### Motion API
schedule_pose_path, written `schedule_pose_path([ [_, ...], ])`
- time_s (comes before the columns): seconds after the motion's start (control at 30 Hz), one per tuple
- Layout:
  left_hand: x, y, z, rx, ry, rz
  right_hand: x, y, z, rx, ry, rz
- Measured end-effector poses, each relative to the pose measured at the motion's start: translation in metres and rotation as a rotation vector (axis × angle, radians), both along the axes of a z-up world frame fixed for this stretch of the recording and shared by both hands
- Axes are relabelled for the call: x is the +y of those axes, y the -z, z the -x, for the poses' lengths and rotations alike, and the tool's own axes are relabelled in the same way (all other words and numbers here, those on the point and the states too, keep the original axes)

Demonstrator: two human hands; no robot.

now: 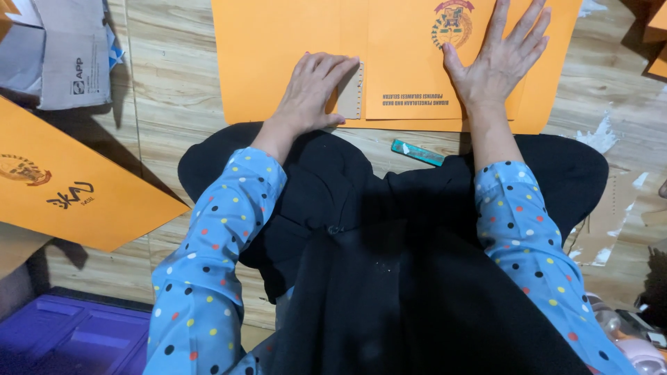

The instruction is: The person is folding orange folders and using a small cardboard template and a marking tool to align and crease them.

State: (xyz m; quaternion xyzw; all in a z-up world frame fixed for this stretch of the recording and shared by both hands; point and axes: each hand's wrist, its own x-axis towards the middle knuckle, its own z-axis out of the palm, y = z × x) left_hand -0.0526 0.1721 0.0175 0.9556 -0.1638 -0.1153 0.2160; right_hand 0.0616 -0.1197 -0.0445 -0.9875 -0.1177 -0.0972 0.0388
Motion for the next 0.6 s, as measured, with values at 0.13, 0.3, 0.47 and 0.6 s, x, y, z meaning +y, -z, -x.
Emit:
schedule_pose_path([
  [0.13,-0.0008,0.0024,0.0009,0.024,-0.073,0.088,0.0003,-0.0008,-0.0004,-0.015,-0.005,-0.003],
  [0.3,-0.0018,0.0031,-0.0005,0.017,-0.091,0.098,0.0012,-0.0041,0.0001,-0.009,-0.003,0.011],
  [0.47,-0.0015,0.0021,-0.0004,0.021,-0.093,0.108,0.0016,-0.0042,0.0003,0.020,0.006,0.014],
  [0.6,-0.0012,0.0033,-0.0001,0.017,-0.097,0.104,0.0030,-0.0070,0.0012,0.012,0.006,0.007],
])
